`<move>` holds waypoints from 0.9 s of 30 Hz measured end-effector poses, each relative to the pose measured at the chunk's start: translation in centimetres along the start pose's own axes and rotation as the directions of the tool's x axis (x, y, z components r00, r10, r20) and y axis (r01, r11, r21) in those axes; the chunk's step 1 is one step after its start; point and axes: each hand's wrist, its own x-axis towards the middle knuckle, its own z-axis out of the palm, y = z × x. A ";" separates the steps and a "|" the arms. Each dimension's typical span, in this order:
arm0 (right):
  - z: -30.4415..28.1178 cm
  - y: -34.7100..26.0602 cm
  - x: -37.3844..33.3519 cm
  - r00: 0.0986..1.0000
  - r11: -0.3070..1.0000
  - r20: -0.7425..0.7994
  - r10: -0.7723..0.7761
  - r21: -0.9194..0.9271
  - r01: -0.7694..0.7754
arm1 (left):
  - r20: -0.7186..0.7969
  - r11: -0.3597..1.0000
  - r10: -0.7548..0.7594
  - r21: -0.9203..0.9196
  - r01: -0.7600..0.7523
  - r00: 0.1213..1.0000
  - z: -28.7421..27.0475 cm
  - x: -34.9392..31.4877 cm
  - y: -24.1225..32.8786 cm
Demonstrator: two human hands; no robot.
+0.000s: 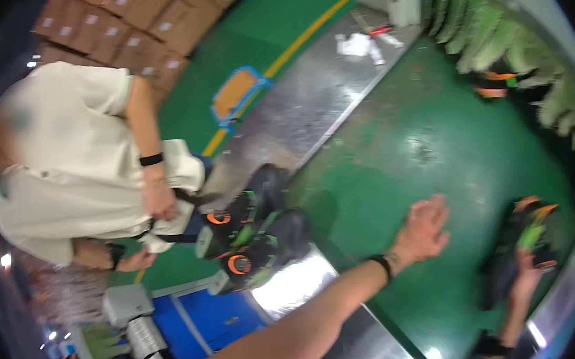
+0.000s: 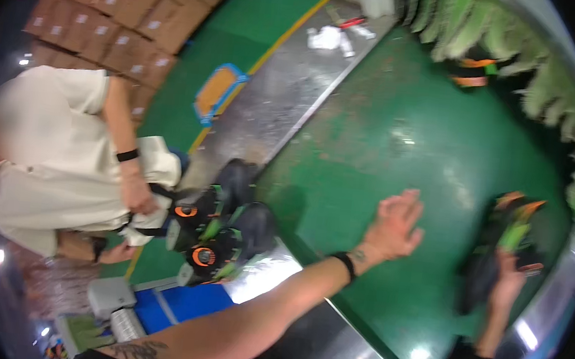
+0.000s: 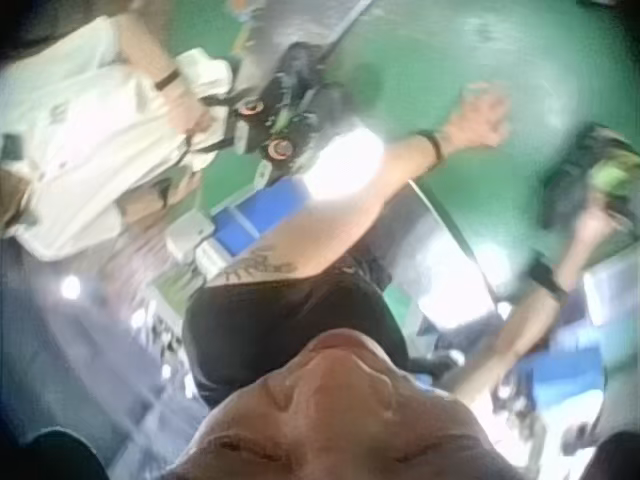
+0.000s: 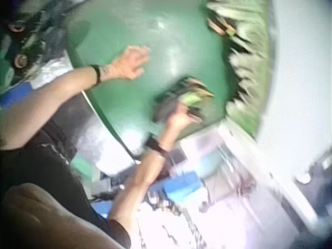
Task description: Operating an industrial shoe press to shape or attach components of athletic footwear.
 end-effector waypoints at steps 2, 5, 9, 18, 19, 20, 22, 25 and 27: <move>0.5 8.2 -8.5 0.892 0.949 -0.358 -0.278 -0.245 0.197 | -0.033 0.997 0.072 0.012 -0.071 0.997 1.5 0.2 2.7; 9.9 20.8 -20.9 0.841 0.899 -0.496 -0.217 0.235 0.371 | 0.084 0.986 -0.060 -0.152 0.072 0.995 -0.4 0.0 2.0; 24.2 2.2 -36.8 0.957 0.946 -0.279 0.074 0.324 0.021 | 0.896 0.628 0.163 -0.418 0.657 0.413 -13.1 -1.9 5.4; 24.4 -8.1 -43.7 0.682 0.363 -0.038 -0.731 -0.867 0.341 | 0.858 0.063 0.512 -0.077 0.995 0.034 -26.9 -14.8 13.0; 24.8 -5.9 -45.0 0.646 0.553 -0.230 -0.728 -0.753 0.356 | 0.843 0.072 0.529 -0.154 0.985 0.093 -27.1 -15.1 12.6; 25.6 -3.2 -46.0 0.610 0.707 -0.411 -0.678 -0.593 0.386 | 0.823 0.077 0.548 -0.228 0.971 0.150 -27.1 -15.3 12.3; 28.1 0.0 -48.1 0.708 0.850 -0.471 -0.526 -0.250 0.464 | 0.824 0.104 0.516 -0.334 0.937 0.236 -28.3 -16.1 14.1; 31.6 0.8 -50.0 0.766 0.830 -0.392 -0.510 0.009 0.558 | 0.831 0.131 0.502 -0.344 0.930 0.237 -28.0 -17.8 14.9; 32.5 0.6 -50.7 0.751 0.788 -0.370 -0.547 0.076 0.611 | 0.774 0.080 0.514 -0.472 0.878 0.369 -27.1 -19.0 15.3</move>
